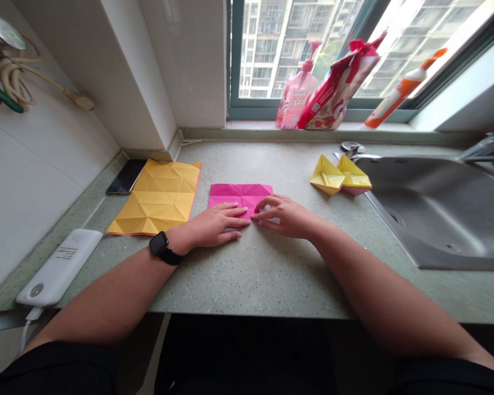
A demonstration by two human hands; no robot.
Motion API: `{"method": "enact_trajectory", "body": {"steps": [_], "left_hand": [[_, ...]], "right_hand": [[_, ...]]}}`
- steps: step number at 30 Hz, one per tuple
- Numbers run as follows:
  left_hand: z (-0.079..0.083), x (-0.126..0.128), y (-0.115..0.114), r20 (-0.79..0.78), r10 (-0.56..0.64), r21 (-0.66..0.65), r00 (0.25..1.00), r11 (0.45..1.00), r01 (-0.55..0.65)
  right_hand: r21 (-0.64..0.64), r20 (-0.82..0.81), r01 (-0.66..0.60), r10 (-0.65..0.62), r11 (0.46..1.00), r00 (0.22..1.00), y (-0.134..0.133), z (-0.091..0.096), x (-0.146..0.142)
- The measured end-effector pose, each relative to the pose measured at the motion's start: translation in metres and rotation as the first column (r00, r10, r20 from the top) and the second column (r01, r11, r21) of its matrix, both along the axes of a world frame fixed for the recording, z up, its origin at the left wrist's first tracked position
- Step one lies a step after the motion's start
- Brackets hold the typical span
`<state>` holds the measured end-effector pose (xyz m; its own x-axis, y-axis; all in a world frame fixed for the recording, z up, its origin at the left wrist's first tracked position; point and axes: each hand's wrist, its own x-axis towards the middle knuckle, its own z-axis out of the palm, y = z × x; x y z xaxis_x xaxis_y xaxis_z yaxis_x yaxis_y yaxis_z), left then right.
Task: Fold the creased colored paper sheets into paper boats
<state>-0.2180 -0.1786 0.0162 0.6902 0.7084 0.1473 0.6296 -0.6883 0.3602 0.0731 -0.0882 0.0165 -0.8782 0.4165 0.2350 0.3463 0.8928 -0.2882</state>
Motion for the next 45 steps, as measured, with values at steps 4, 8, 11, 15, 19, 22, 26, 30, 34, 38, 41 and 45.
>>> {"method": "enact_trajectory", "body": {"steps": [4,8,11,15,19,22,26,30,34,38,41,45], "left_hand": [[-0.001,-0.001,0.001,0.002,-0.005,-0.003,1.0,1.0,0.005],[-0.002,-0.001,0.001,-0.017,0.017,-0.04,1.0,0.999,-0.017],[0.0,0.0,0.001,-0.041,0.029,-0.072,0.999,0.997,-0.032],[0.004,0.001,0.0,-0.054,0.038,-0.087,0.998,0.995,-0.043],[0.005,0.002,-0.001,-0.063,0.05,-0.09,0.997,0.994,-0.055],[0.005,0.002,-0.002,-0.059,0.056,-0.08,0.997,0.995,-0.06],[0.004,0.001,-0.002,-0.045,0.054,-0.068,0.997,0.996,-0.057],[0.003,0.001,-0.002,-0.03,0.047,-0.066,0.998,0.997,-0.049],[0.002,0.002,-0.003,-0.039,0.051,-0.066,0.998,0.996,-0.054],[0.001,0.002,-0.003,-0.063,0.057,-0.055,0.996,0.997,-0.06],[0.002,0.005,-0.003,-0.08,0.069,-0.03,0.994,0.997,-0.071],[0.001,0.021,-0.003,-0.127,0.144,0.037,0.981,0.989,-0.14]], "right_hand": [[-0.046,0.004,-0.031,0.032,0.998,0.999,-0.005,0.002,-0.002],[-0.062,0.026,0.022,-0.02,0.998,0.999,-0.004,0.003,-0.002],[-0.081,0.028,0.033,-0.031,0.996,0.999,-0.002,0.003,-0.002],[-0.1,0.021,0.042,-0.04,0.994,0.999,0.001,0.005,0.0],[-0.105,0.022,0.089,-0.087,0.99,0.996,0.007,0.005,0.004],[-0.098,0.022,0.136,-0.134,0.986,0.991,0.015,0.005,0.01],[-0.083,0.022,0.207,-0.206,0.975,0.978,0.027,0.001,0.019],[-0.063,0.024,0.309,-0.308,0.949,0.951,0.035,-0.002,0.024],[-0.005,0.045,0.4,-0.399,0.917,0.916,0.037,-0.004,0.026],[0.103,0.015,0.531,-0.535,0.841,0.845,0.037,-0.004,0.026],[0.132,-0.081,0.543,-0.537,0.83,0.84,0.032,0.0,0.022],[0.073,-0.101,0.338,-0.33,0.938,0.938,0.019,0.003,0.01]]}}
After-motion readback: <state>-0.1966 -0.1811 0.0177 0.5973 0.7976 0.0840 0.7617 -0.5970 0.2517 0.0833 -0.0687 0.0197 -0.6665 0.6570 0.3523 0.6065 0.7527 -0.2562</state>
